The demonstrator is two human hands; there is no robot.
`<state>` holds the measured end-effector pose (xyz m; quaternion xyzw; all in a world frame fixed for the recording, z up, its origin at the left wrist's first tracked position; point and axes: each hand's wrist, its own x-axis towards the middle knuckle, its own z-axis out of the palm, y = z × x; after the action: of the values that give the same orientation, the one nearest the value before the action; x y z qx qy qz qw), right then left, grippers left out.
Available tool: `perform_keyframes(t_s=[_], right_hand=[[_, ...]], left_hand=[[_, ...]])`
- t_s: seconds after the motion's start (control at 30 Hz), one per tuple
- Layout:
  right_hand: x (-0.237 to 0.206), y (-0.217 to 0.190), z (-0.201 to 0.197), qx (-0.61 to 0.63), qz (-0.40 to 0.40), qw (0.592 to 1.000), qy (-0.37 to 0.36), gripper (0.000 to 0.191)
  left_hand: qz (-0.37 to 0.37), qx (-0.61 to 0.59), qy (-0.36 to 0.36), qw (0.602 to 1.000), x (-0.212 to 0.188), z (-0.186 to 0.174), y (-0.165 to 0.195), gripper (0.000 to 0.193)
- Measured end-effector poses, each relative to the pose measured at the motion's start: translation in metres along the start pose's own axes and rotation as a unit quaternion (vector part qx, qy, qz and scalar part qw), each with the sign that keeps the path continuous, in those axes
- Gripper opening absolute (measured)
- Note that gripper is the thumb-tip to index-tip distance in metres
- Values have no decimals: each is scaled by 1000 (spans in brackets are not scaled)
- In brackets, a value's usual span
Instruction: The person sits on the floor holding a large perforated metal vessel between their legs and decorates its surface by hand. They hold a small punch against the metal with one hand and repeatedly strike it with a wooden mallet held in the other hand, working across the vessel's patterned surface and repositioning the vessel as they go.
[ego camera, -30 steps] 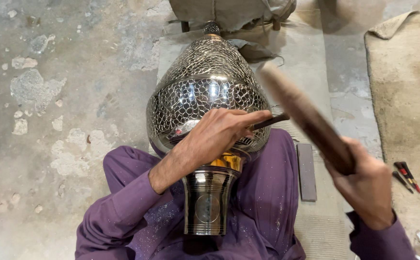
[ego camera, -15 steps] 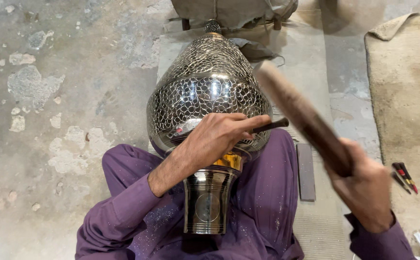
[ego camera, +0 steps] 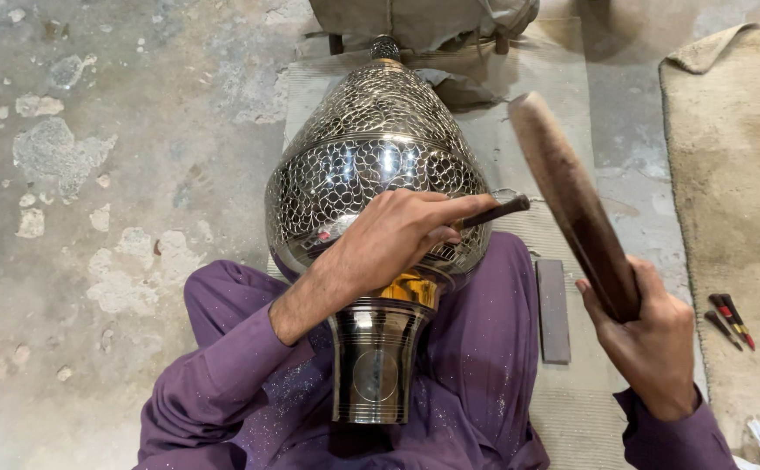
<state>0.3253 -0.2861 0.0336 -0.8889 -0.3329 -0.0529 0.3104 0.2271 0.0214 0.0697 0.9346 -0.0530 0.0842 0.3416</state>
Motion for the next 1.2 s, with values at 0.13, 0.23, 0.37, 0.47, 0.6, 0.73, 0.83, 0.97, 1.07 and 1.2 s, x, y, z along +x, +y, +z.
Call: perform_keyframes(t_s=[0.13, 0.23, 0.37, 0.47, 0.6, 0.73, 0.83, 0.97, 1.07, 1.2], right_hand=[[2, 3, -1, 27, 80, 996, -5, 38], [2, 9, -2, 223, 81, 971, -16, 30], [4, 12, -2, 13, -16, 999, -38, 40], [6, 10, 1, 84, 37, 996, -14, 35], [13, 9, 3, 38, -17, 997, -58, 35], [19, 4, 0, 133, 12, 991, 22, 36], [23, -6, -4, 54, -11, 994, -97, 34], [25, -19, -4, 43, -46, 998, -9, 37], [26, -17, -1, 150, -14, 988, -34, 31], [22, -6, 0, -40, -3, 999, -36, 32]], left_hand=[[14, 24, -14, 1000, 3, -2, 3, 52], [19, 23, -10, 999, 3, -3, 3, 51], [5, 27, -26, 999, 2, -2, 1, 53], [-7, 17, -4, 1000, -3, 0, 2, 49], [-3, 21, 24, 1000, -9, 0, 2, 47], [-41, 31, 4, 999, -11, 0, 3, 47], [4, 23, 51, 998, -13, -1, 2, 48], [-14, 14, 38, 999, -16, -1, 1, 47], [-8, 14, 42, 999, -20, -3, 1, 49], [0, 17, 45, 999, -22, -4, 1, 50]])
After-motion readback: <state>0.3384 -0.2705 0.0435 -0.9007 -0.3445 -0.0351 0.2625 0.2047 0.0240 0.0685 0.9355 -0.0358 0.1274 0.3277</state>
